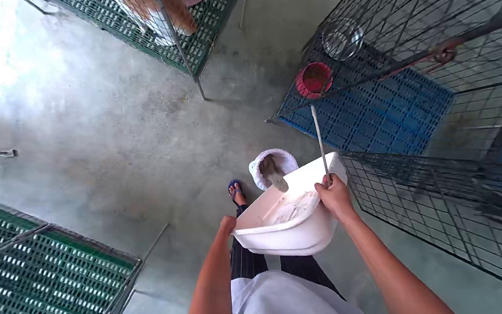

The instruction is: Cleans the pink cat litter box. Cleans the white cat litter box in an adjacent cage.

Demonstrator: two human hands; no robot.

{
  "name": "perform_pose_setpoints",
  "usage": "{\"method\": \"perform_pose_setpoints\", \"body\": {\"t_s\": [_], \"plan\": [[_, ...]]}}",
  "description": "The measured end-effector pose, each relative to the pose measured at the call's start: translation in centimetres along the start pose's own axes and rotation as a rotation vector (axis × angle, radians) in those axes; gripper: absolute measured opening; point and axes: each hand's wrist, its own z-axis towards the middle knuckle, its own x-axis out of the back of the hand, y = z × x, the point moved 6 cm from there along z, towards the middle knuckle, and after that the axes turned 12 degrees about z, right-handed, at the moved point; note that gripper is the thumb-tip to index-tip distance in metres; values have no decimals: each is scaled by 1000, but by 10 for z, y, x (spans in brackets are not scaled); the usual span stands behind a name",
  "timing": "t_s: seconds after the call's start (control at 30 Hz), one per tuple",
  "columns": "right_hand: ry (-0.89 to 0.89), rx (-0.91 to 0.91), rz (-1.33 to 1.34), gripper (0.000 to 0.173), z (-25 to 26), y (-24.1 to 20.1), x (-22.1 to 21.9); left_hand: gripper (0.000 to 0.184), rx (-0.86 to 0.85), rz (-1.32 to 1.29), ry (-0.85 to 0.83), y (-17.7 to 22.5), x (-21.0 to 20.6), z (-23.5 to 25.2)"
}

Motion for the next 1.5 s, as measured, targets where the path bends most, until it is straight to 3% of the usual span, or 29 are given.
{"method": "perform_pose_setpoints", "body": {"t_s": [0.1, 0.2, 0.33, 0.4, 0.47, 0.57, 0.63, 0.73, 0.83, 0.93, 1.03, 1.2, 1.37, 1.5], "plan": [[9, -69, 8, 35, 13, 12, 1, 37, -1, 58, -11, 2, -3, 0], [12, -23, -10, 28, 7, 7, 5, 37, -20, 48, -9, 8, 2, 2], [45, -91, 76, 35, 13, 37, 17, 38, -5, 93, -12, 16, -3, -5], [51, -58, 93, 28, 4, 45, 21, 38, -24, 133, -9, 19, 0, -10], [55, -101, 116, 24, 1, 65, 24, 38, -33, 162, -1, 18, -1, -16], [70, -249, 140, 34, 8, 109, 36, 37, -60, 196, 14, 23, -2, -19], [68, -266, 133, 33, -1, 127, 41, 37, -75, 97, 16, 19, 1, -19], [72, -293, 187, 29, -22, 149, 44, 42, 12, -130, -113, 4, 5, -33], [71, -253, 268, 30, -35, 163, 40, 14, 59, -273, -268, -12, 4, -48], [20, -173, 284, 30, -41, 158, 22, 22, 30, -439, -313, -32, 18, -64], [-96, -132, 253, 29, -41, 134, 0, 32, -22, -604, -177, -59, 39, -79], [-294, -182, 224, 39, -32, 108, -41, 56, 30, -762, 153, -95, 94, -83], [-280, -236, 239, 36, -30, 123, -67, 74, -15, -804, 429, -59, 155, -60], [-272, -277, 257, 35, -23, 145, -81, 79, -73, -812, 524, -20, 193, -12]]}}
